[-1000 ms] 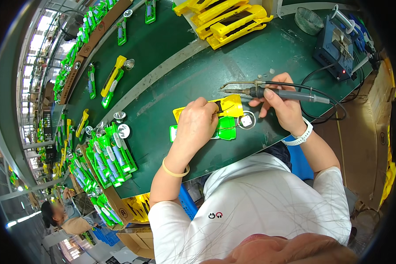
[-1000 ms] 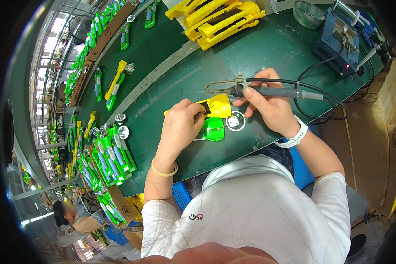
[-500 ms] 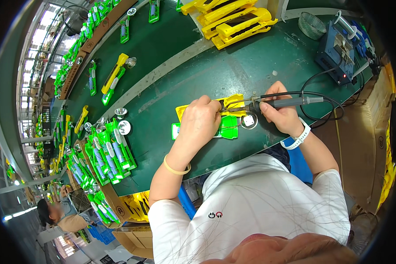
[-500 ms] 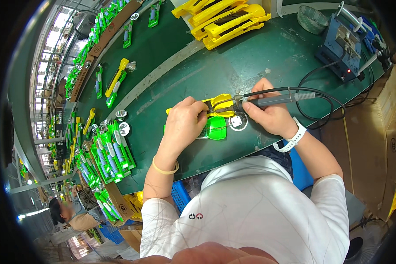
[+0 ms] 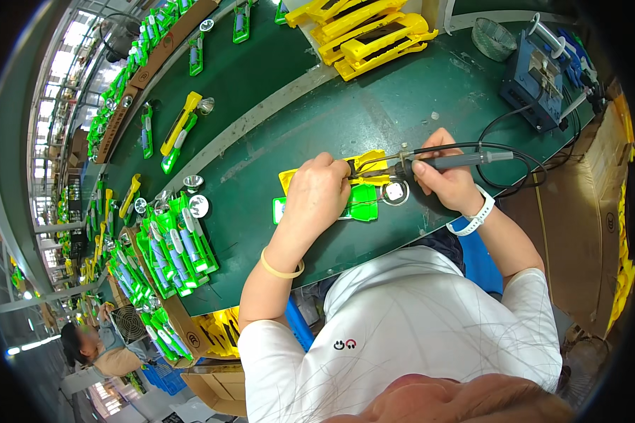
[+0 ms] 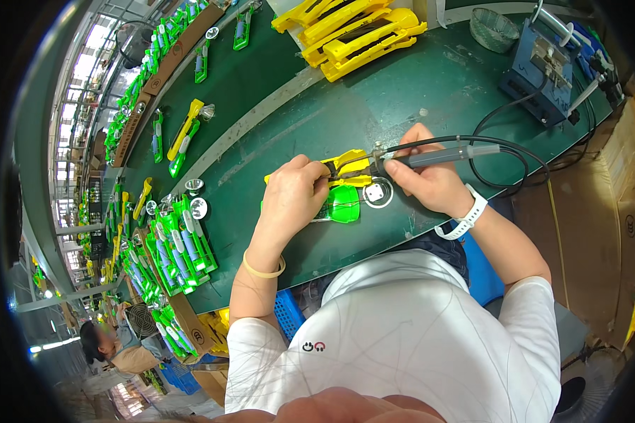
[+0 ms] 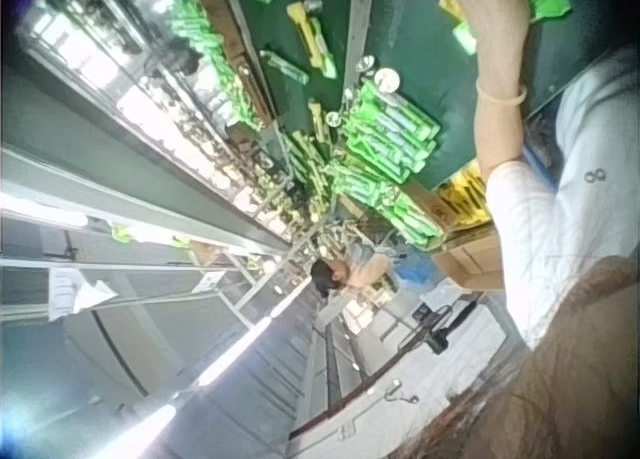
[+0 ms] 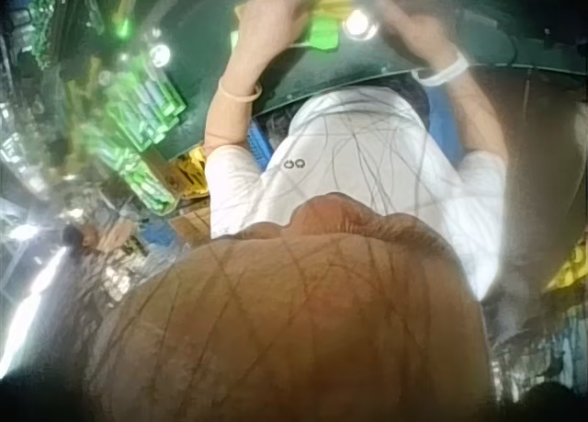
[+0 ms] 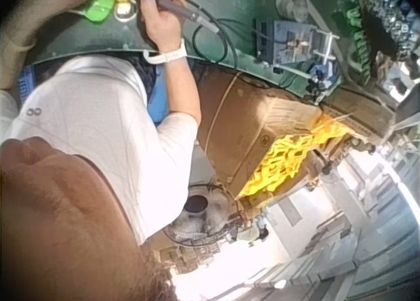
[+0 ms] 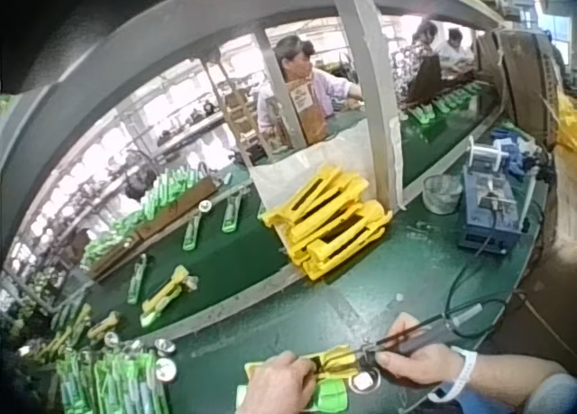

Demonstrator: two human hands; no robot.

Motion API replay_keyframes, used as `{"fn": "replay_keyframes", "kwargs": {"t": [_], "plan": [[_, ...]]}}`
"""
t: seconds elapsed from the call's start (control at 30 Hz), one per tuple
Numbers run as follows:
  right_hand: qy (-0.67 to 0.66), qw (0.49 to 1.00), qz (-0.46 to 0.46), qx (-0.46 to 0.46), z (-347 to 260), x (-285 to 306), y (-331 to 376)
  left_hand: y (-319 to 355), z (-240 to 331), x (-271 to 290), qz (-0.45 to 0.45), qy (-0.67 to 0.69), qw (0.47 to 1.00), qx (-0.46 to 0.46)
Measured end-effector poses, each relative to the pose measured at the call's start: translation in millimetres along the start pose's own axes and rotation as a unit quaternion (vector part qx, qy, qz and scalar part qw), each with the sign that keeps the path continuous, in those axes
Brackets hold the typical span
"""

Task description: The person solders wires and electronic components inside flashlight casings using a soldering iron, attaches the housing parts together, and places the assembled flashlights onto the conveyor line.

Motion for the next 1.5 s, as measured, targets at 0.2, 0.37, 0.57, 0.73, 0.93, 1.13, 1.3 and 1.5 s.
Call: {"fn": "replay_keyframes", "kwargs": {"t": [0.2,0.37,0.57,0.73,0.93,1.13,1.3,1.5], "plan": [[0.063,0.997,0.004,0.035,1.2,-1.8,-0.7,-0.1,0.2,-0.2,0.006,0.007,1.0,-0.002],[-0.081,0.994,0.056,0.05,-20.6,2.8,-7.0,0.1,-0.6,-0.4,0.006,0.007,1.0,-0.003],[-0.07,0.997,0.024,-0.024,-6.7,-33.1,-22.6,-0.1,0.9,0.6,0.003,0.002,1.0,-0.005],[-0.098,0.994,0.004,-0.046,6.8,-39.2,-27.1,1.1,-0.6,0.4,-0.005,0.002,1.0,-0.004],[-0.094,0.995,0.043,0.005,1.9,-30.8,-23.4,1.7,-1.5,0.7,0.007,-0.01,1.0,-0.015],[-0.094,0.991,0.093,0.016,-12.0,6.9,-11.5,3.9,-1.1,6.0,0.012,0.015,1.0,0.001],[-0.05,0.997,0.042,0.033,-5.0,5.9,-5.3,3.4,-4.3,8.0,-0.003,0.042,0.998,0.049],[0.049,0.999,0.007,0.015,-1.8,4.8,-6.6,-0.4,2.2,4.0,-0.011,0.003,1.0,0.01]]}}
Point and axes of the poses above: each hand's wrist, its own y-axis away from the middle knuckle, its own x-axis out of the back of the hand, z = x × y, the point moved 5 cm from there along -y, towards the middle knuckle, and after that the axes turned 14 degrees about z, right-handed, at the moved point
